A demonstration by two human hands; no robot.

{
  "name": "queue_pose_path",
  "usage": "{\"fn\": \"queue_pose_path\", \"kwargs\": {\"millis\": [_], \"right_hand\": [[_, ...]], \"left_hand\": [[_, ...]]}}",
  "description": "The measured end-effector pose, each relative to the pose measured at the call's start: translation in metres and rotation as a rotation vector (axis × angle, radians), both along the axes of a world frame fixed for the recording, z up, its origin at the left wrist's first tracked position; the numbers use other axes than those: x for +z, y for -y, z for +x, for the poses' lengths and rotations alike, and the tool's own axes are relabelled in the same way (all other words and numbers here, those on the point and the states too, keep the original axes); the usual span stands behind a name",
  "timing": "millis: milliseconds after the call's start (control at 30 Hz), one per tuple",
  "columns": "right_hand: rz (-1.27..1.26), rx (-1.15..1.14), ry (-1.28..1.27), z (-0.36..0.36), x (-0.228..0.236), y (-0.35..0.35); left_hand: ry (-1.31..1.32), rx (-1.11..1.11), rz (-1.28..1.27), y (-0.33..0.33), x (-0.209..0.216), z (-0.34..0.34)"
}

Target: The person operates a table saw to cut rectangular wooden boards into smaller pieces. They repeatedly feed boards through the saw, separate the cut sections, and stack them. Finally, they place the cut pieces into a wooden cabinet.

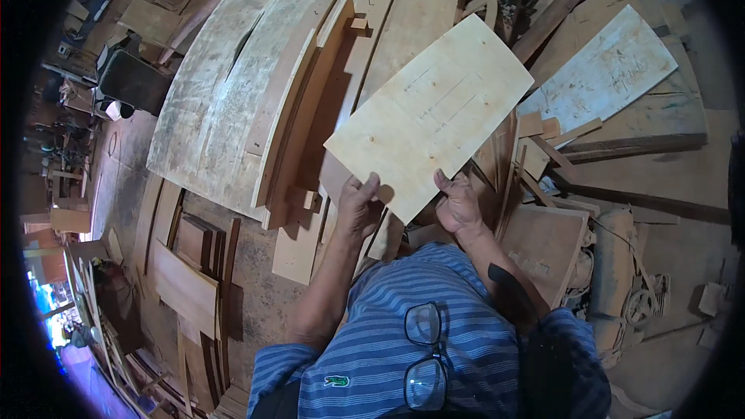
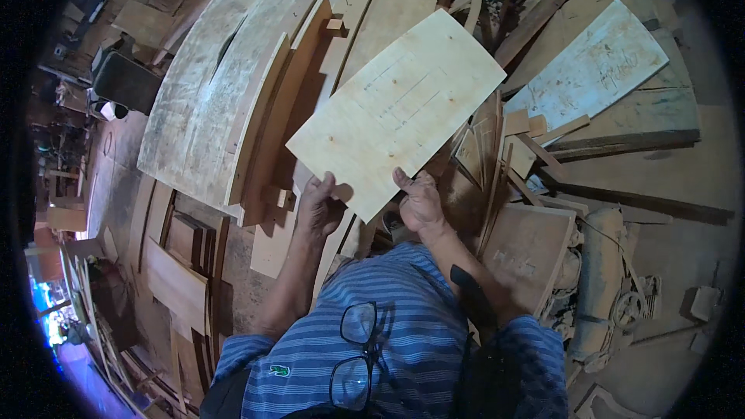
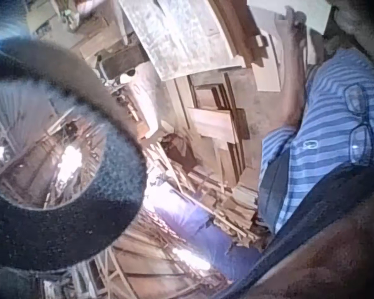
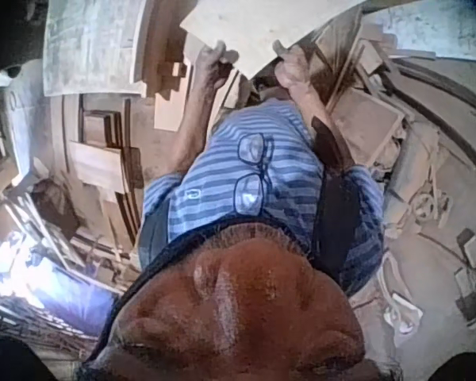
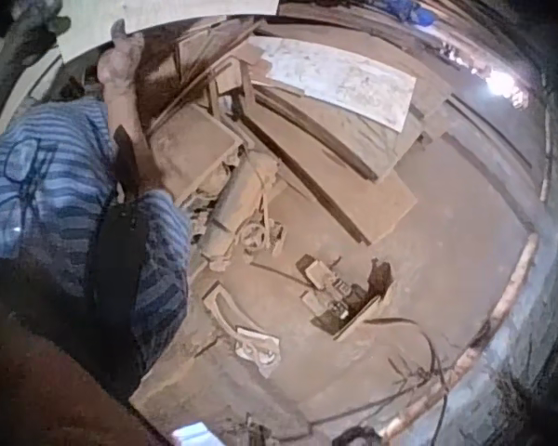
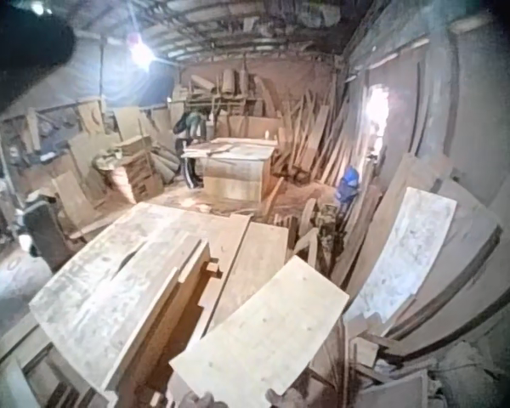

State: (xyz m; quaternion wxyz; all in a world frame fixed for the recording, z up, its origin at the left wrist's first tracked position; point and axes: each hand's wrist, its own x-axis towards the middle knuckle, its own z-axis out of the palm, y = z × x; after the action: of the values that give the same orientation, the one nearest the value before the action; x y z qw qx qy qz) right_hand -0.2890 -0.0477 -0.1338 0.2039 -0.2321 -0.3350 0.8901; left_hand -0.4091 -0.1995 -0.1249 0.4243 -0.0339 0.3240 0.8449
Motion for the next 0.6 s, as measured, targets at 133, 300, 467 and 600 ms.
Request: {"fn": "queue_pose_path", "kwargs": {"millis": [133, 300, 467, 600], "right_hand": [[0.015, -0.002, 0.062, 0.018, 0.005, 0.031], [0.081, -0.013, 0.195, 0.049, 0.001, 0.045], [-0.002, -0.093, 0.053, 0.095, 0.001, -0.005], [0.014, -0.232, -0.005, 0.123, -0.013, -0.045]], "left_hand": [[-0.133, 0.03, -0.05, 0.01, -0.002, 0.014], [-0.131, -0.05, -0.026, 0.029, -0.025, 0.027], [-0.133, -0.106, 0.039, 0.067, -0.006, 0.021], [-0.187, -0.155, -0.098, 0.087, -0.004, 0.013]]}}
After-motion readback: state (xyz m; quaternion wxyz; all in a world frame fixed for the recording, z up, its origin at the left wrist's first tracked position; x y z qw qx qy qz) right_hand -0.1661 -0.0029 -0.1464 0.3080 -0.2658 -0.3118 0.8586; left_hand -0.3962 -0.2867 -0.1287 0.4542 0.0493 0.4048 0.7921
